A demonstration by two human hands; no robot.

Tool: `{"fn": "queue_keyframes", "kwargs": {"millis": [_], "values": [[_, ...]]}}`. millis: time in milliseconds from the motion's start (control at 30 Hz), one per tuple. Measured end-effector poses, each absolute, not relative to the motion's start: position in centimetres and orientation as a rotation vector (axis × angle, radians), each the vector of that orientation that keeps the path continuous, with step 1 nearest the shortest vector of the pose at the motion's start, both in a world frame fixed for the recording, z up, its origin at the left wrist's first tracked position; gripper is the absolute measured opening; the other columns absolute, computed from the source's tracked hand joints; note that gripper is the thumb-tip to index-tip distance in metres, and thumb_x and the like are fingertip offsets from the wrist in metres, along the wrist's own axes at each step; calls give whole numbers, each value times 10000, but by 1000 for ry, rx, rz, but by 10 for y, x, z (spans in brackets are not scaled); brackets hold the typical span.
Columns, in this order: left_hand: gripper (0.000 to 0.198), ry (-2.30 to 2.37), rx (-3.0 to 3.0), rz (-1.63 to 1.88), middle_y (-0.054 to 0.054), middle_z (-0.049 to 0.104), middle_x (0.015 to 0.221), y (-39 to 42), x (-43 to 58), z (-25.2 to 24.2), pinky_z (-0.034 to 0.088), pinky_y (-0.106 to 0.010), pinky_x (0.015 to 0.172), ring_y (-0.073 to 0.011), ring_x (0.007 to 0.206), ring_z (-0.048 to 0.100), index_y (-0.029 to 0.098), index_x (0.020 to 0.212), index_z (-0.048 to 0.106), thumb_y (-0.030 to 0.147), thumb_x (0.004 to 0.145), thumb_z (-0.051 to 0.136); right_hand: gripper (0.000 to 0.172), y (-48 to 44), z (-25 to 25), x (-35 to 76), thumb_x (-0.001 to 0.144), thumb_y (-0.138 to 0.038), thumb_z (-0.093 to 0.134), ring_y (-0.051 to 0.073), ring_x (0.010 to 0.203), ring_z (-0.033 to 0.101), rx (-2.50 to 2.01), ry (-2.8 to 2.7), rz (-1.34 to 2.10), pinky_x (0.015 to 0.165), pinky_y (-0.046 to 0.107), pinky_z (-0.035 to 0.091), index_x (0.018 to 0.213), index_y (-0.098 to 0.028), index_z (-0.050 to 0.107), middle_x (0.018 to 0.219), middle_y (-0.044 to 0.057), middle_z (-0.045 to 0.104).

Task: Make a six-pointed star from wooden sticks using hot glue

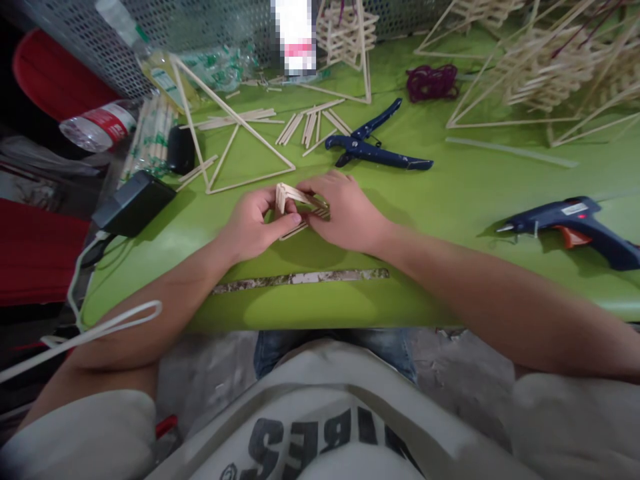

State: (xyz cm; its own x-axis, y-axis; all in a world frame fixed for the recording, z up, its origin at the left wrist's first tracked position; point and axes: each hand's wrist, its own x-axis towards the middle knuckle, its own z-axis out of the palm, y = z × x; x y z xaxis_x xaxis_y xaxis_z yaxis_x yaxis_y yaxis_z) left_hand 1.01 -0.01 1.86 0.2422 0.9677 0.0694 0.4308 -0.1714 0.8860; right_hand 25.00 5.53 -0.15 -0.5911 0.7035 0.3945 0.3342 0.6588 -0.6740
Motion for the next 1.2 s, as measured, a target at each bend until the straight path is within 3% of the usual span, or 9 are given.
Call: {"fn": "queue_keyframes", "kwargs": {"millis": [200,400,600,867,967,1033,1200], "values": [[188,1346,1789,833,-41,734,930,-1,10,20,506,-423,778,-235,827,659,248,985,744,375,988,883,270,55,3,251,964,-215,758,350,1059,772,-816,-2205,727,1007,597,625,1207,-276,857,1137,86,892],[203,1197,1764,887,-51,781,1002,1,6,34,568,-427,907,-238,930,715,230,1014,758,361,944,896,105,58,0,253,962,-252,813,320,966,744,-827,-2176,728,891,551,623,1065,-264,826,1031,85,856],[236,1027,1634,842,-71,844,1034,4,5,39,619,-381,859,-220,934,756,206,1020,816,397,942,931,109,58,-2,253,959,-230,783,330,986,764,-790,-2190,704,901,556,613,1052,-277,814,1040,86,862],[261,910,1448,836,-58,868,973,3,6,34,624,-317,790,-168,852,772,189,1002,837,252,850,1038,117,59,-4,255,948,-221,767,340,975,769,-790,-2226,682,881,552,603,1036,-281,816,1043,89,864],[284,857,1321,872,-47,870,956,5,5,32,642,-308,767,-165,833,788,201,981,843,279,830,1071,99,57,-2,254,979,-274,801,339,989,766,-815,-2226,677,910,557,598,1075,-264,821,1069,100,866],[305,842,1250,919,-39,864,944,7,4,33,683,-335,825,-175,849,804,210,948,844,338,818,1088,181,55,1,254,987,-339,845,367,1067,781,-853,-2229,674,1003,617,596,1151,-263,829,1143,109,872],[350,998,1180,1010,-18,847,934,13,-6,39,742,-497,1014,-244,922,842,250,914,820,370,725,1089,599,53,8,257,954,-485,923,484,1380,749,-961,-2245,757,1252,828,466,1504,-297,778,1493,147,824]]}}
